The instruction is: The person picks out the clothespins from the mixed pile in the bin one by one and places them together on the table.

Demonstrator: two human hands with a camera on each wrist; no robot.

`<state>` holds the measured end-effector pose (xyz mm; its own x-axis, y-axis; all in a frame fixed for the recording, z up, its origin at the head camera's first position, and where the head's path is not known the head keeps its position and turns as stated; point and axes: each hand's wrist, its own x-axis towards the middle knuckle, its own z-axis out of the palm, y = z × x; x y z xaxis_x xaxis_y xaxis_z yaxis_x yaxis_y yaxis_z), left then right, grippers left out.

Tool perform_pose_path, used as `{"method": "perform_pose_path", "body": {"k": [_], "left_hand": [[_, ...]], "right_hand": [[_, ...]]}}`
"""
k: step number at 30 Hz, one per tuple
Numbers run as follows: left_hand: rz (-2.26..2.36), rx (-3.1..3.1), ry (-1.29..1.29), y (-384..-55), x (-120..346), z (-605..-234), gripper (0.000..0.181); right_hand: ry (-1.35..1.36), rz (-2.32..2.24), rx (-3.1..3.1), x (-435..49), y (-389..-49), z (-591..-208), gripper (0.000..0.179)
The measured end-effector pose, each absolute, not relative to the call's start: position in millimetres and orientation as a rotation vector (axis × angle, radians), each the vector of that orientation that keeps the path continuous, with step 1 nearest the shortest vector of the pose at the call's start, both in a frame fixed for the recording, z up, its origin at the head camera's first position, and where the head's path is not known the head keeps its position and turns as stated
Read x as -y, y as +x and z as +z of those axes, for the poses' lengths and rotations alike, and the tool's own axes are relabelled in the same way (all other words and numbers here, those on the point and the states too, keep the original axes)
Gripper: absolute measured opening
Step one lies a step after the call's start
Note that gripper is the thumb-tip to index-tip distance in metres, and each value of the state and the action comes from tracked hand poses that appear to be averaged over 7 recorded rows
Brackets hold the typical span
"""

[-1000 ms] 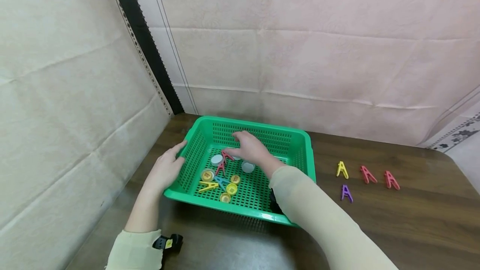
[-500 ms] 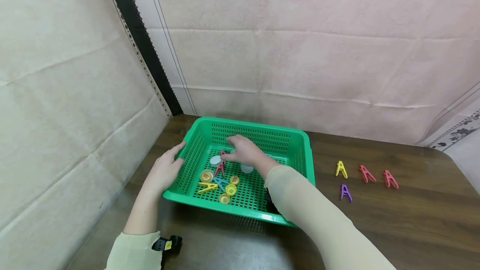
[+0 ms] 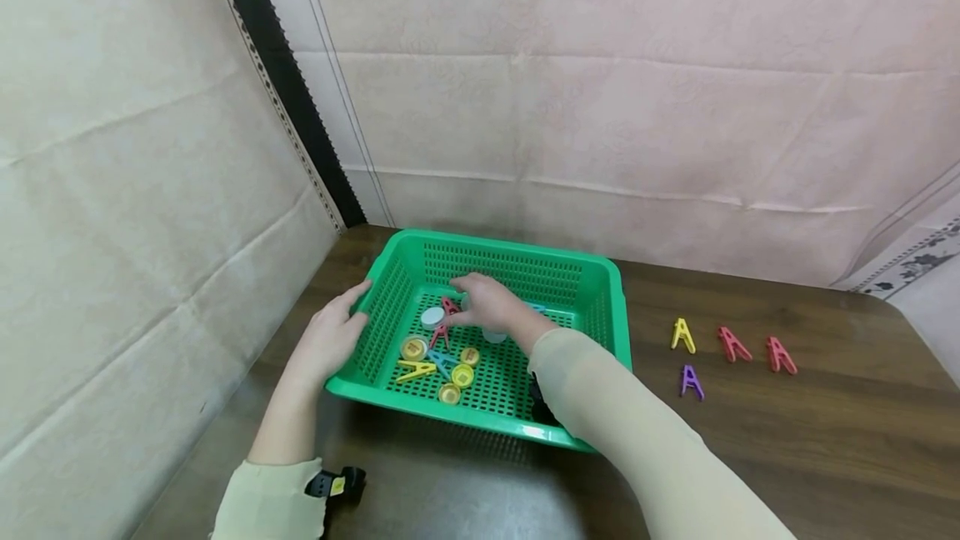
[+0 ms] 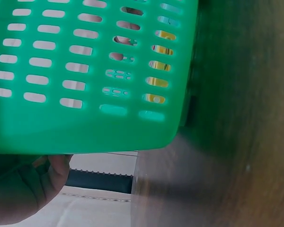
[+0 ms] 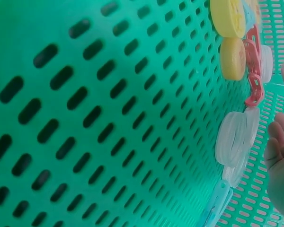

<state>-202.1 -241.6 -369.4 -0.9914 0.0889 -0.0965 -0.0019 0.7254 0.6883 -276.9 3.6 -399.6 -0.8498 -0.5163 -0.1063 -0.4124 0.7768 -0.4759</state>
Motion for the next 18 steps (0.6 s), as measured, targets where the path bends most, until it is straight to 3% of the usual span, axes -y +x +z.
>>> {"method": "perform_pose_path", "body": {"k": [7,18], "left_hand": [[1.110,-2.789,0.062,-203.4,243.2,-368.3,0.054],[1.125,-2.781,0.048,-204.7,242.7,-367.9,0.054]], "right_hand": [[-0.747,-0.600,-2.691,-1.3,-277.9,-403.2,0.075],[-0.768,-0.503,-2.669,2.5,-277.0,-406.3,0.059]]}}
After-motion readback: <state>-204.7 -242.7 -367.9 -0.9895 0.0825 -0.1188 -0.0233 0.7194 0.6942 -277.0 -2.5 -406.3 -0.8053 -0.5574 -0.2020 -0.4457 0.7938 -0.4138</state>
